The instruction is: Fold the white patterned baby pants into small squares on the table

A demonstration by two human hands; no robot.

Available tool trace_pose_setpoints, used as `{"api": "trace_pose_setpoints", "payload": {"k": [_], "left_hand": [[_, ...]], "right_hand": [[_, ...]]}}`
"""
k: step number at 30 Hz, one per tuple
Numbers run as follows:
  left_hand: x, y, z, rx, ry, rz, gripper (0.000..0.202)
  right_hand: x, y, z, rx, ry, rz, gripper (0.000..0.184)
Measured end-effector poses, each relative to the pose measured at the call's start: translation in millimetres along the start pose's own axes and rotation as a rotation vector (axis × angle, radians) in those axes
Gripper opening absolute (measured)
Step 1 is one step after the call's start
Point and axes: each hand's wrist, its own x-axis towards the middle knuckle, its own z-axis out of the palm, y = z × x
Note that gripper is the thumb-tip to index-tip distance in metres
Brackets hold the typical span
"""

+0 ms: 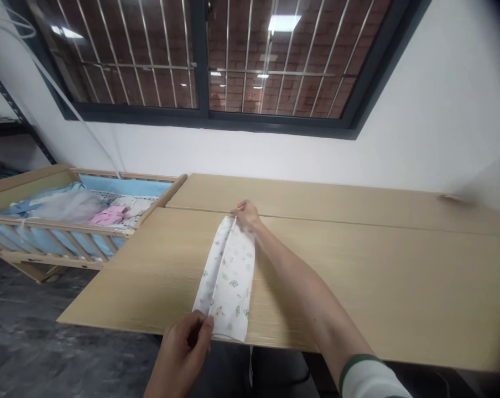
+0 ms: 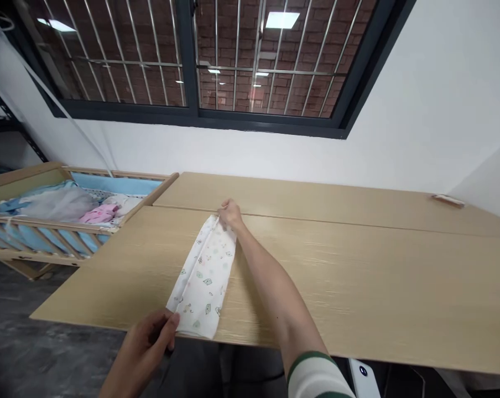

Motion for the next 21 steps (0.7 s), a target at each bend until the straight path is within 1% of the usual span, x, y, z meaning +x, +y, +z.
{"api": "trace_pose_setpoints", "payload": {"k": [3, 5, 7, 8, 9, 11, 13, 14, 15, 16, 18, 19, 21], "left_hand": [[-1.7, -16.2, -8.5, 0.113, 0.088, -0.002, 0.051], [-3.6, -24.1, -12.5, 0.224, 0.112, -0.001, 0.046], [-6.5, -27.6, -14.4, 0.392, 0.127, -0.01, 0.038], [-8.3, -27.7, -14.6, 0.497, 0.16, -0.02, 0.034], [-10.2, -26.7, -14.3, 0.606, 0.214, -0.019, 0.031], [-14.4, -22.7, -12.5, 0.79, 0.38, 0.051, 0.024], [-18.3, -17.4, -8.9, 0.874, 0.546, 0.197, 0.018], [-19.9, -14.9, -6.4, 0.871, 0.588, 0.29, 0.017], [-21.2, -12.8, -3.1, 0.85, 0.607, 0.38, 0.019], [-22.1, -11.2, 0.9, 0.821, 0.605, 0.461, 0.022], [-22.9, -10.7, 10.9, 0.775, 0.566, 0.612, 0.031], [-23.0, -12.2, 16.6, 0.768, 0.555, 0.672, 0.034], [-23.1, -18.7, 28.2, 0.784, 0.552, 0.748, 0.035]], "right_hand": [[-0.5, -9.0, 32.4, -0.104, -0.017, -0.015, 0.022], [-1.9, -11.2, 45.3, -0.165, -0.037, -0.019, 0.022], [-3.6, -12.4, 51.4, -0.208, -0.059, -0.029, 0.024], [-5.1, -13.3, 52.3, -0.221, -0.071, -0.039, 0.025], [-7.8, -14.7, 52.2, -0.228, -0.082, -0.051, 0.025], [-19.5, -19.5, 49.1, -0.224, -0.119, -0.107, 0.025], [-44.4, -27.1, 42.9, -0.204, -0.191, -0.231, 0.03], [-62.5, -31.7, 38.6, -0.192, -0.252, -0.324, 0.034], [-84.0, -36.4, 33.4, -0.183, -0.322, -0.429, 0.04], [-107.9, -40.9, 27.3, -0.177, -0.417, -0.545, 0.046], [-157.8, -47.9, 13.2, -0.183, -0.656, -0.736, 0.057], [-180.9, -49.6, 6.0, -0.195, -0.768, -0.8, 0.061], [-216.9, -48.5, -6.8, -0.202, -0.924, -0.847, 0.062]]}}
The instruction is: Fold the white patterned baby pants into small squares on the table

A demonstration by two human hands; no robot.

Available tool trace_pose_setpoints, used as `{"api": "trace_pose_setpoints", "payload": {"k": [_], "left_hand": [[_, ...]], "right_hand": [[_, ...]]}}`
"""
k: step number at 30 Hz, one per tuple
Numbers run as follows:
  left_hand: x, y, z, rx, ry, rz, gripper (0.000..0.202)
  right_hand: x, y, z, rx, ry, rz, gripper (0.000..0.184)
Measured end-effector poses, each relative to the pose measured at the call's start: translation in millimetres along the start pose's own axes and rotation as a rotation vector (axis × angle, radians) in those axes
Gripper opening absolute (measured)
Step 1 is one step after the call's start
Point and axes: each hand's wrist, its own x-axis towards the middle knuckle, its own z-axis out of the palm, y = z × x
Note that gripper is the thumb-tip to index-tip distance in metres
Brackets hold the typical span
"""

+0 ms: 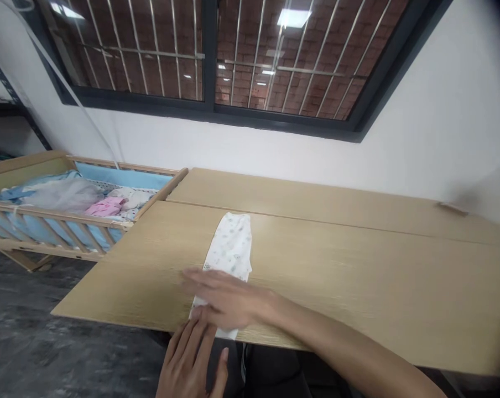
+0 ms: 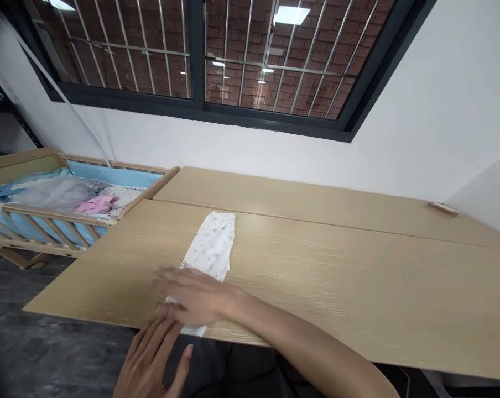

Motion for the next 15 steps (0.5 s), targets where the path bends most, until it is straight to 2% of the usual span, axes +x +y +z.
{"api": "trace_pose_setpoints", "payload": {"k": [2, 5, 8, 15], "left_hand": [[-9.2, 3.1, 9.5, 0.027, 0.024, 0.049, 0.032], [-21.2, 4.1, 19.0, 0.061, 0.004, 0.074, 0.04], [-26.5, 5.1, 22.3, 0.058, -0.044, 0.051, 0.048], [-31.3, 8.3, 25.9, 0.037, -0.045, 0.0, 0.052]], "right_hand": [[-16.0, -9.7, 9.4, 0.039, -0.069, 0.006, 0.061], [-25.4, 6.2, 11.1, 0.034, -0.095, 0.091, 0.06], [-19.0, 43.4, 0.2, -0.052, -0.069, 0.185, 0.061], [13.2, 145.7, -43.5, -0.231, 0.081, 0.409, 0.062]]}}
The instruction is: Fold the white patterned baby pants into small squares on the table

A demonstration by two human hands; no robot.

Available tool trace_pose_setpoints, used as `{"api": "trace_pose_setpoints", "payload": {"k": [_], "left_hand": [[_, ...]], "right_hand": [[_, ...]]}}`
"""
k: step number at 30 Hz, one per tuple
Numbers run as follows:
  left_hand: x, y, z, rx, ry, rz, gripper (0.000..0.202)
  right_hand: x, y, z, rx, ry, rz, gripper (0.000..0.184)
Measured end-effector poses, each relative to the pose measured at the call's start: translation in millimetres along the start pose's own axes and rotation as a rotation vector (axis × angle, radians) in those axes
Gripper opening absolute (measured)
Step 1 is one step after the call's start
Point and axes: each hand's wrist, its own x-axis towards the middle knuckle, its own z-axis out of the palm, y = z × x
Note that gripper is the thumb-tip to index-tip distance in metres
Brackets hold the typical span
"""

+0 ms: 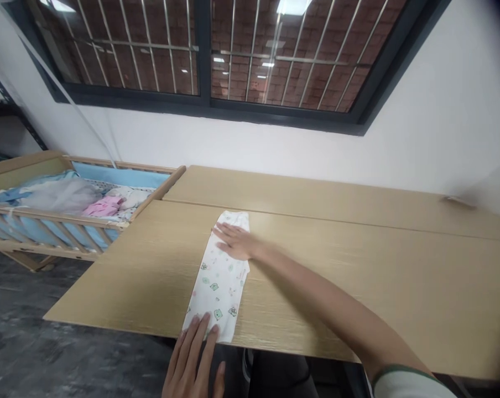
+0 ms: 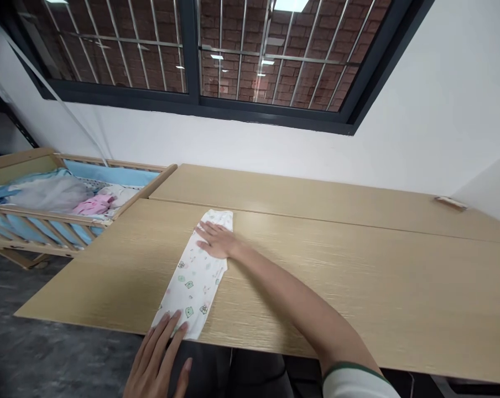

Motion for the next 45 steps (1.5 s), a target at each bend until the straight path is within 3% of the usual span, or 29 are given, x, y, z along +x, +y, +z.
{"api": "trace_pose_setpoints", "payload": {"k": [4, 8, 11, 14, 16, 21, 24, 27, 30, 34, 37, 40, 42, 45], "left_hand": [[-2.7, -4.6, -2.1, 0.005, -0.03, 0.031, 0.052], [7.2, 0.3, -2.8, -0.01, -0.076, 0.087, 0.05], [23.9, 13.3, 2.0, -0.016, -0.096, 0.128, 0.051], [40.4, 24.5, 7.0, -0.043, -0.096, 0.112, 0.048], [47.1, 26.7, 8.5, -0.073, -0.109, 0.095, 0.044], [48.8, 17.4, 7.2, -0.155, -0.131, 0.093, 0.036], [45.6, 10.7, 4.4, -0.154, -0.146, 0.13, 0.038], [44.0, 5.4, 1.1, -0.157, -0.162, 0.171, 0.037], [45.9, 0.6, -4.0, -0.226, -0.136, 0.211, 0.031], [52.0, -1.3, -20.3, -0.408, -0.171, 0.316, 0.041], [61.1, 1.9, -40.7, -0.6, -0.302, 0.332, 0.039], [79.6, 3.5, -59.1, -0.744, -0.351, 0.206, 0.034], [99.2, 0.4, -64.2, -0.778, -0.286, 0.115, 0.029], [138.8, -11.6, -57.1, -0.742, -0.134, 0.074, 0.021]], "right_hand": [[25.5, 37.0, -9.5, -0.127, 0.001, 0.107, 0.067], [32.8, 62.1, -17.5, -0.189, -0.015, 0.017, 0.067], [31.4, 74.5, -25.5, -0.258, 0.016, 0.008, 0.063], [26.4, 73.1, -30.8, -0.361, 0.137, 0.125, 0.06], [18.3, 60.9, -29.0, -0.441, 0.25, 0.161, 0.057], [-36.1, -2.1, -8.2, -0.481, 0.376, 0.001, 0.038], [-93.0, -46.0, 3.4, -0.262, 0.343, 0.006, 0.029], [-154.0, -79.5, 11.3, -0.047, 0.218, -0.106, 0.031], [-203.1, -96.2, 22.2, -0.042, 0.175, -0.133, 0.058], [-237.6, -103.5, 33.6, -0.097, 0.218, -0.154, 0.044], [-246.4, -112.7, 19.7, 0.029, 0.234, -0.135, 0.039], [-248.2, -124.5, -13.8, 0.199, 0.178, -0.013, 0.031], [-245.4, -128.3, -38.3, 0.27, 0.179, 0.08, 0.026], [-229.9, -121.1, -67.3, 0.35, 0.23, 0.144, 0.026]]}}
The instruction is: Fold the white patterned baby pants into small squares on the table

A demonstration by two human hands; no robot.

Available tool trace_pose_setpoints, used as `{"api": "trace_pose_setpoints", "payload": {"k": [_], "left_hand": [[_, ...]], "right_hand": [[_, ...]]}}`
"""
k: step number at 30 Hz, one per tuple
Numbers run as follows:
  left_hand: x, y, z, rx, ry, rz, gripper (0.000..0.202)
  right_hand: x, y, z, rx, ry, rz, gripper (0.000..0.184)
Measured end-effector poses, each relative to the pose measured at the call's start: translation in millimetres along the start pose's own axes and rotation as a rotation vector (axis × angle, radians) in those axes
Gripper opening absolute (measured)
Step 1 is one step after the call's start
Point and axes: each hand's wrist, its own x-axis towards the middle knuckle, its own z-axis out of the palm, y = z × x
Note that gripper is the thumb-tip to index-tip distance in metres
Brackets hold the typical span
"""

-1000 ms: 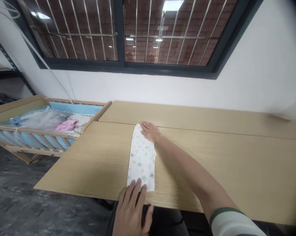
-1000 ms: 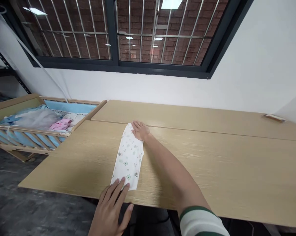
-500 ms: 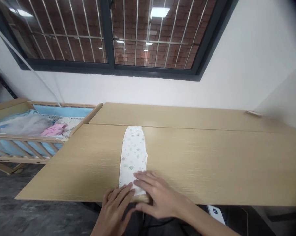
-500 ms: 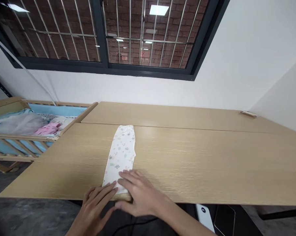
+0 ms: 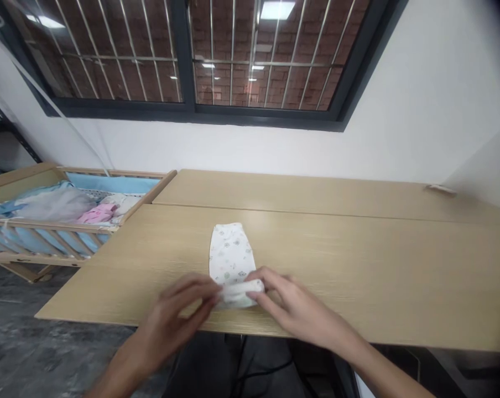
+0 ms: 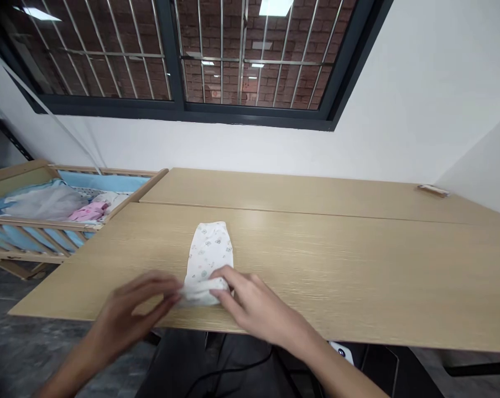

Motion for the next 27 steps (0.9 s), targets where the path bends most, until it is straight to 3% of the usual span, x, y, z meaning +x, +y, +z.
{"api": "trace_pose_setpoints", "payload": {"k": [4, 6, 8, 12, 16, 19, 23, 25, 27], "left_hand": [[60.5, -38.0, -0.9, 0.129, 0.086, -0.034, 0.012], [88.1, -60.3, 4.9, 0.144, 0.025, -0.139, 0.016], [109.9, -83.6, 15.8, 0.148, -0.069, -0.252, 0.02], [132.4, -127.7, 47.8, 0.237, -0.207, -0.4, 0.025], [133.0, -150.3, 72.0, 0.313, -0.252, -0.427, 0.024], [118.6, -140.2, 79.5, 0.389, -0.22, -0.42, 0.03], [67.7, -92.7, 91.3, 0.583, -0.202, -0.224, 0.042], [34.2, -65.3, 100.4, 0.669, -0.204, -0.137, 0.048], [4.7, -44.0, 108.8, 0.722, -0.211, -0.116, 0.054]], "right_hand": [[57.1, 22.5, -18.7, 0.088, 0.149, -0.096, 0.028], [93.5, 44.0, -20.7, 0.055, 0.266, -0.143, 0.024], [128.8, 69.6, -16.6, 0.013, 0.333, -0.097, 0.02], [178.6, 120.5, 6.5, 0.032, 0.362, 0.153, 0.02], [194.4, 152.7, 27.9, 0.018, 0.353, 0.289, 0.022], [193.0, 157.8, 30.6, -0.008, 0.365, 0.272, 0.025], [177.1, 135.0, 24.5, -0.129, 0.426, 0.059, 0.04], [161.2, 112.3, 24.9, -0.185, 0.314, -0.118, 0.046], [141.9, 87.4, 31.1, -0.216, 0.11, -0.29, 0.05]]}}
